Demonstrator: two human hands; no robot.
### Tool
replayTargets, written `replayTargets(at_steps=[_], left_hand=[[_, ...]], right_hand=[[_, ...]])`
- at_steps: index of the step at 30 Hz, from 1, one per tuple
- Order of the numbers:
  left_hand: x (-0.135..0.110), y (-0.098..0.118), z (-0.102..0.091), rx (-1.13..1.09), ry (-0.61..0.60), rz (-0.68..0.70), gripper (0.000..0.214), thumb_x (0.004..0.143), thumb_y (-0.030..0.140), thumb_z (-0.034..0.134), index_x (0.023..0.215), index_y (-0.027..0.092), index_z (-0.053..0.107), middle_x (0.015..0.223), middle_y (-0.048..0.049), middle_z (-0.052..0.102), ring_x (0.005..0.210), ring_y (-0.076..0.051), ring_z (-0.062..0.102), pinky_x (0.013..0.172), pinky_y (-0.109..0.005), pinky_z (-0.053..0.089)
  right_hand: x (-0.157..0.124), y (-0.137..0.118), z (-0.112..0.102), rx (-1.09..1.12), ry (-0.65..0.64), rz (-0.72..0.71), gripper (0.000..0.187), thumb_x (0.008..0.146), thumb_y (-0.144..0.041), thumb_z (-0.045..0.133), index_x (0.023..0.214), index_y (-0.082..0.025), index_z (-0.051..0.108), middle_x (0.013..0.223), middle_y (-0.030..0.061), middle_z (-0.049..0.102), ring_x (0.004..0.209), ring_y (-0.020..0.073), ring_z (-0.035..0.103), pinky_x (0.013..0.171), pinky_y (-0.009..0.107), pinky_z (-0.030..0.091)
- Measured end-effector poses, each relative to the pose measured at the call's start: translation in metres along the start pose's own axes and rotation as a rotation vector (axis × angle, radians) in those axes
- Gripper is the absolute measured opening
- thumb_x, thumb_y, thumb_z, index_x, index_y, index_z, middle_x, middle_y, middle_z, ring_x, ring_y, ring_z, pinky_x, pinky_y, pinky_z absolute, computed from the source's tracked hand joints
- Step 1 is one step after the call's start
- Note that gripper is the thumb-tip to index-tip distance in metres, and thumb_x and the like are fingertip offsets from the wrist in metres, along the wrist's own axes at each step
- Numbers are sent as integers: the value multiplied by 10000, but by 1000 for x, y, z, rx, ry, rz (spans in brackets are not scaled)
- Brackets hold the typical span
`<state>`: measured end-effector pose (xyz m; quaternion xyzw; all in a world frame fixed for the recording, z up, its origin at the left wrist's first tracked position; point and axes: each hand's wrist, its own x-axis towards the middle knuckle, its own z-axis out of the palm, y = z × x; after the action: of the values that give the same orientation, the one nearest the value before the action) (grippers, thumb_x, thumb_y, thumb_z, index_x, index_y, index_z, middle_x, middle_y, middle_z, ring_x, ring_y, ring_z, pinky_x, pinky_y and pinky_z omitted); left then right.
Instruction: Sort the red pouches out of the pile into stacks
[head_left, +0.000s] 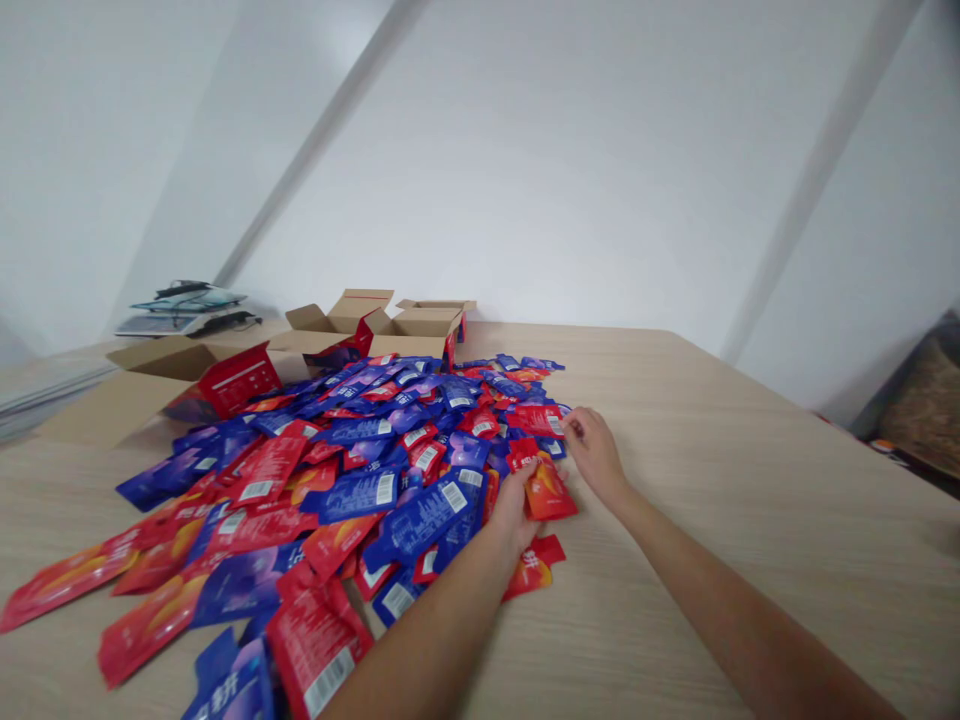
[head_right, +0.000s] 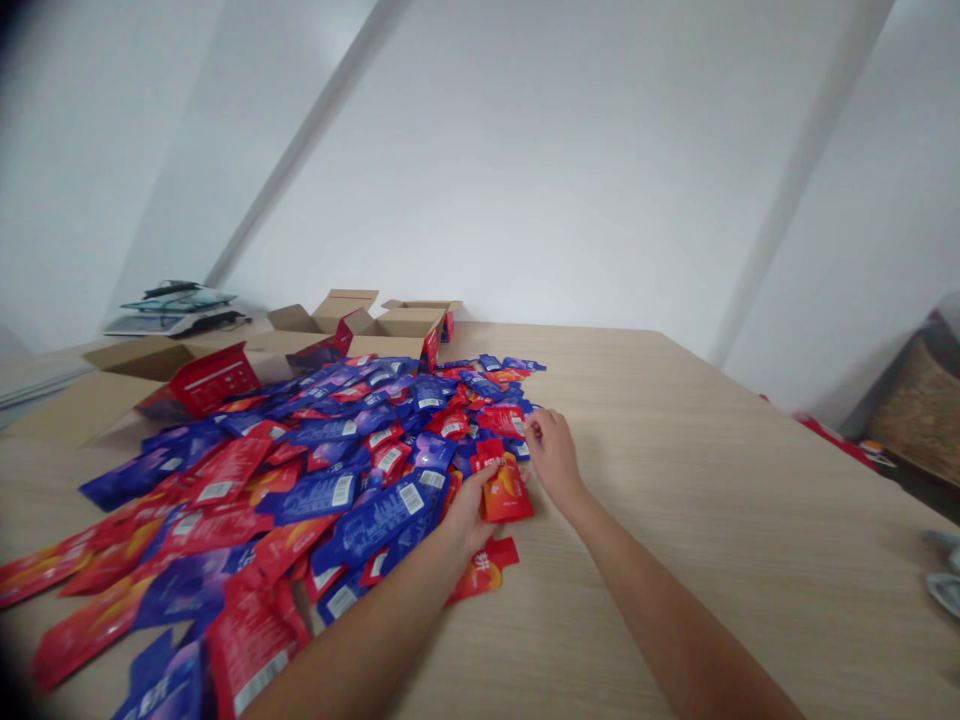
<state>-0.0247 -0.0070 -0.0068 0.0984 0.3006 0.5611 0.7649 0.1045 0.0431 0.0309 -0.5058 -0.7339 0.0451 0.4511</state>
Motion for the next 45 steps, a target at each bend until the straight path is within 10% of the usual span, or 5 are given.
replayTargets(at_steps=[6, 11, 30, 38, 45], left_hand=[[-11, 6, 6, -101, -168, 1, 500, 830, 570, 473, 903, 98, 621, 796, -98, 691, 739, -205, 670, 717, -314, 536], [-9, 7, 0, -20, -138, -45, 285, 826, 336, 520, 842, 70, 622, 774, -115, 688, 705, -178, 663, 680, -264, 530], [-5, 21, 11, 317, 41, 435, 408, 600, 138, 653, 1004, 157, 601, 878, -73, 710, 693, -191, 655, 605, -284, 515], [-7, 24, 9, 287, 77, 429, 438, 614, 139, 658, 1043, 166, 578, 868, -69, 708, 694, -183, 662, 597, -274, 525], [-10, 19, 5, 271, 105, 327, 415, 623, 203, 719, 1011, 169, 575, 705, -13, 672, 536, -157, 629, 574, -301, 522]], right_hand=[[-58, -18, -23, -271, -136, -559, 161, 872, -140, 448, 864, -192, 601, 921, 90, 591, 888, 226, 496, 805, 374, 443], [-81, -25, -27, -241, -196, -678, 149, 870, -145, 476, 911, -189, 612, 916, 83, 614, 929, 224, 504, 848, 390, 435], [-99, -45, -24, 48, -664, -251, 596, 702, -392, 692, 1237, -190, 526, 1244, 124, 534, 1154, 276, 454, 990, 420, 367], [-93, -32, -19, 310, -761, 69, 143, 680, -297, 670, 737, -196, 587, 720, -13, 615, 658, 160, 537, 600, 264, 412], [-67, -5, -51, 842, -662, 455, 284, 605, -322, 764, 732, -187, 549, 652, -45, 618, 583, 119, 556, 533, 213, 401]])
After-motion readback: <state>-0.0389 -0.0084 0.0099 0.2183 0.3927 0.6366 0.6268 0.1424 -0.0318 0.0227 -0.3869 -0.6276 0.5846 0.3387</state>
